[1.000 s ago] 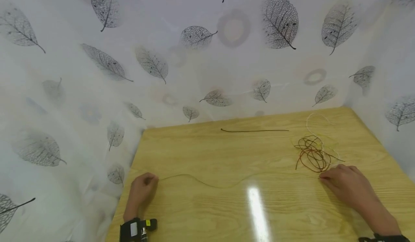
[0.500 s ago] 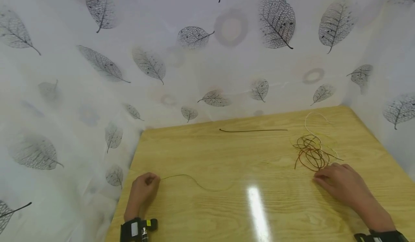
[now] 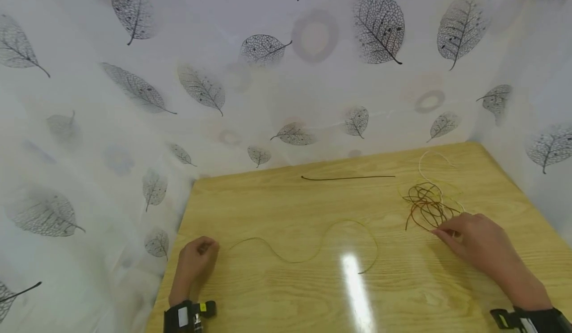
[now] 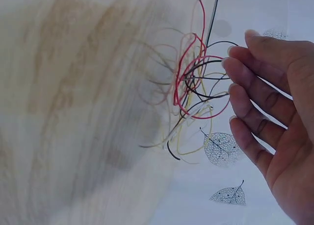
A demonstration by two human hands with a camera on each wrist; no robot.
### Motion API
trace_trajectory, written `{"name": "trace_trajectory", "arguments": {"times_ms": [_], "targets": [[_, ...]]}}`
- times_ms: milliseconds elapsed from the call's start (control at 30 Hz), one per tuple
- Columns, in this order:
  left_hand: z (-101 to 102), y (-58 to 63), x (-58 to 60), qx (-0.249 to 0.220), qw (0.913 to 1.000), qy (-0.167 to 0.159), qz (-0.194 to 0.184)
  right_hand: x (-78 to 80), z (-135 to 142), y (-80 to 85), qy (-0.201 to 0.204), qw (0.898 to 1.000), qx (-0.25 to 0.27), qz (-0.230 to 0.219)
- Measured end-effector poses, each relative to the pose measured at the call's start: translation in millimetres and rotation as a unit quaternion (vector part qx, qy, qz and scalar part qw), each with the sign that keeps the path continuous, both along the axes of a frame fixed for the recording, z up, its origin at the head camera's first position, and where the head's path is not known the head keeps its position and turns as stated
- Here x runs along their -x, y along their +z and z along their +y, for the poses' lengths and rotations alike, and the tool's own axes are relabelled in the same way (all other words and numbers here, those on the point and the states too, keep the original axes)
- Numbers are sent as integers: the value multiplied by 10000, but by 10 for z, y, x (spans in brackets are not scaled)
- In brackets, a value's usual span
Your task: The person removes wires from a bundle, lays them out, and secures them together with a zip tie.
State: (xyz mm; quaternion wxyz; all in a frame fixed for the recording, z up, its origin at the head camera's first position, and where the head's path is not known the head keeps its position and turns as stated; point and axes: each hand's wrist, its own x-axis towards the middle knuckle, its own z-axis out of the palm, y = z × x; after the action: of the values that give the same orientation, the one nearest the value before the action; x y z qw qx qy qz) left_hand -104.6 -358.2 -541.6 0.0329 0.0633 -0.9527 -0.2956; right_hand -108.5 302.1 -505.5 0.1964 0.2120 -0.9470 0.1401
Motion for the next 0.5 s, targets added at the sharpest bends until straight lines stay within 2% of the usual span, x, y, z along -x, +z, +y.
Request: {"name": "trace_trajectory", "arguments": {"times_ms": [167,333,433,500], "targets": [[25,89,26,91,9999,-2,42,101,22,95,74,9985,12,538],[122,191,152,141,9981,-310,512,291,57,218,-37,9959,211,880],[228,249,239,-1,9946,-563,867,454,116,239,-286,9967,453,617],[331,278,283,-142,9925,-701,996,585,156,209,-490,9966,662,93]]}}
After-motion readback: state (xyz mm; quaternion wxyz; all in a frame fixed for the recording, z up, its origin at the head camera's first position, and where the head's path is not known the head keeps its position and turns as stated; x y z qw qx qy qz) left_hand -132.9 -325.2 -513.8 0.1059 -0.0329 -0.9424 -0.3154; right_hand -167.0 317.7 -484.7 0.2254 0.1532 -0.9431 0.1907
